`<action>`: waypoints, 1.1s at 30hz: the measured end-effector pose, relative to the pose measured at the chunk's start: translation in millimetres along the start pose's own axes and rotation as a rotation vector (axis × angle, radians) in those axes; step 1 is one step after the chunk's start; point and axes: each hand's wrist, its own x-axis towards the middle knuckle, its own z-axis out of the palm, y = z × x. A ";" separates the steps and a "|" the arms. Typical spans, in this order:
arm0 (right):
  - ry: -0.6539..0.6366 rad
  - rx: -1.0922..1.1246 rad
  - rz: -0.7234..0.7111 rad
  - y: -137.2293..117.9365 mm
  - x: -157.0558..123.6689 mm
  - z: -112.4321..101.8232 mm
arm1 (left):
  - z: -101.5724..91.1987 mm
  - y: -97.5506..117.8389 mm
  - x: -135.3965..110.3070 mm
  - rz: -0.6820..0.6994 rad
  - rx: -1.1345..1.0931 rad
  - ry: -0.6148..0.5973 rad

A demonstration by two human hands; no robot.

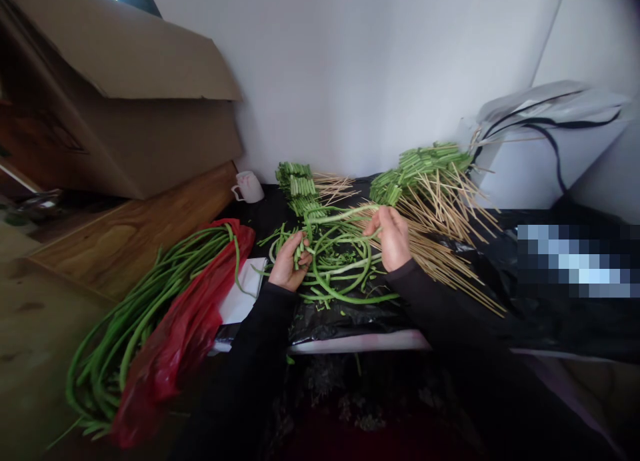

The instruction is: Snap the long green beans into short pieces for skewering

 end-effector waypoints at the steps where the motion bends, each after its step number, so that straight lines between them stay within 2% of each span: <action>1: 0.035 0.092 0.045 1.4 2.5 -0.9 | -0.1 -0.2 0.0 0.002 0.006 -0.002; 3: 0.050 0.250 0.115 4.9 7.7 -3.1 | -0.1 -0.5 0.2 0.009 0.021 -0.005; 6: -0.015 0.400 0.200 10.4 14.2 -6.6 | -0.2 -1.5 0.6 0.024 0.047 -0.011; 11: -0.144 0.414 0.269 11.7 14.8 -7.7 | 1.0 -7.1 -1.3 0.048 0.122 -0.036; 19: -0.253 0.265 0.251 1.1 5.0 -0.6 | 10.0 -15.7 -11.5 0.154 0.440 -0.327; 23: -0.286 0.079 0.203 -2.6 -3.8 4.5 | 6.8 -15.9 -8.6 0.139 0.482 -0.353; 28: -0.335 -0.094 0.138 -12.1 -9.8 6.9 | -2.0 -17.0 -3.4 0.212 0.579 -0.416; 31: -0.449 -0.093 0.121 -29.2 -12.1 10.9 | -4.6 -19.8 -1.0 0.292 0.686 -0.486; 33: -0.594 -0.017 0.117 -44.8 -13.9 16.3 | -5.7 -22.4 0.7 0.361 0.774 -0.501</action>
